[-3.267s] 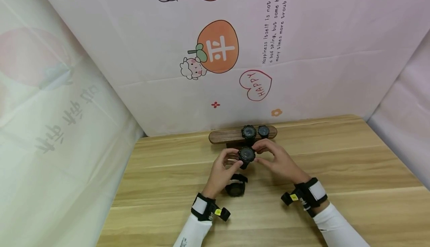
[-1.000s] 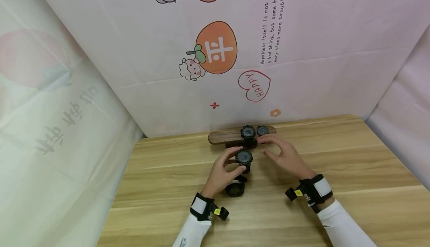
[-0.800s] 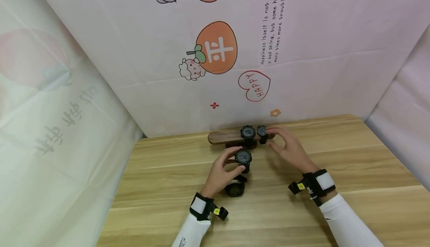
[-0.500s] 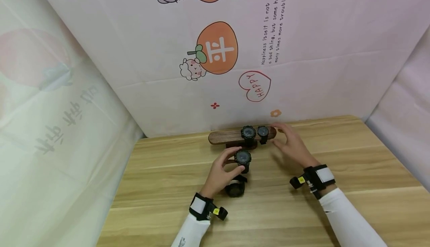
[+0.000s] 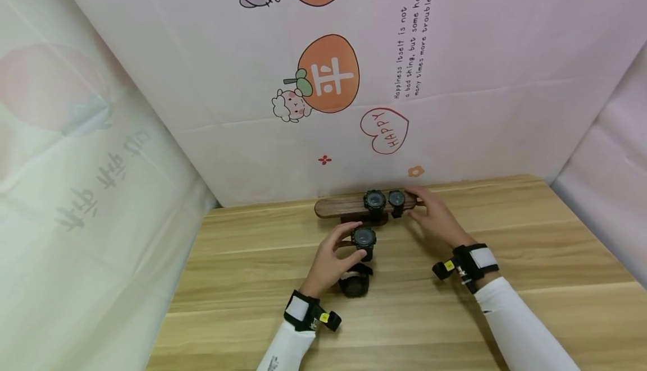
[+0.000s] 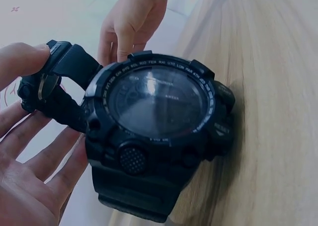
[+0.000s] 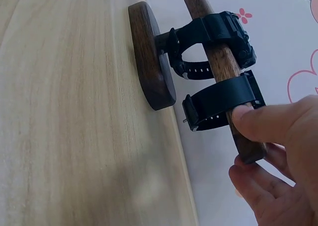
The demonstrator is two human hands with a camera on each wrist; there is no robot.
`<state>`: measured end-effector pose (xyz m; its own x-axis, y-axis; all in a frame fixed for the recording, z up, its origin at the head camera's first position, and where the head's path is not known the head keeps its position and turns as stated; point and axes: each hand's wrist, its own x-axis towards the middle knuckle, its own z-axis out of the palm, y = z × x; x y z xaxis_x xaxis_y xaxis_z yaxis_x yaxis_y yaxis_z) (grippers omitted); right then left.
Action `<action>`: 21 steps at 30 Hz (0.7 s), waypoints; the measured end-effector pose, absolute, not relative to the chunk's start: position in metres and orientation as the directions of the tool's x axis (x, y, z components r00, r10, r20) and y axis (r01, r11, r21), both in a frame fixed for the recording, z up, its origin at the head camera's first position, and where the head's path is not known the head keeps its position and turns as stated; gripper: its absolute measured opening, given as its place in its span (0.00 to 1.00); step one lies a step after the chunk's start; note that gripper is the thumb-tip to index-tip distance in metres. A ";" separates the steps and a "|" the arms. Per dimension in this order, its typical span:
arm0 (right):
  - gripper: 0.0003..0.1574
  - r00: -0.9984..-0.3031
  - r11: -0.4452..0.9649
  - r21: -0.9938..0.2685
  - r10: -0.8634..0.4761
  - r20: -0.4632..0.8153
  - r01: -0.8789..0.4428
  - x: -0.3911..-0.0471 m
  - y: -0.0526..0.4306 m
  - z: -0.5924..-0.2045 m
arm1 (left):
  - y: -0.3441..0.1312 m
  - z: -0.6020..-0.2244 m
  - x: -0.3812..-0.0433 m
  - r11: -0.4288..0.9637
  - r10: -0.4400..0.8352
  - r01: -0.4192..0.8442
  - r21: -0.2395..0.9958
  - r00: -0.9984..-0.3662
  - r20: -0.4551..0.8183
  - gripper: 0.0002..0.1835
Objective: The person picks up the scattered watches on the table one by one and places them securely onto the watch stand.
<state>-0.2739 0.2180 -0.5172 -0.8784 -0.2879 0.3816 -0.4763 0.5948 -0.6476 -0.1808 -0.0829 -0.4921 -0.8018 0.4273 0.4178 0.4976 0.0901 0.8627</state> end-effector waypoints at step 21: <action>0.38 -0.911 0.653 -0.637 -0.246 0.331 -0.408 -0.276 0.220 -0.516 | -0.092 -0.502 -0.188 0.102 0.402 0.517 0.850 -0.803 0.440 0.31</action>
<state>-0.2760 0.2196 -0.5163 -0.9109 -0.2465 0.3309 -0.4084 0.6534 -0.6374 -0.1877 -0.0924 -0.5015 -0.8028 0.4019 0.4403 0.5171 0.1019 0.8498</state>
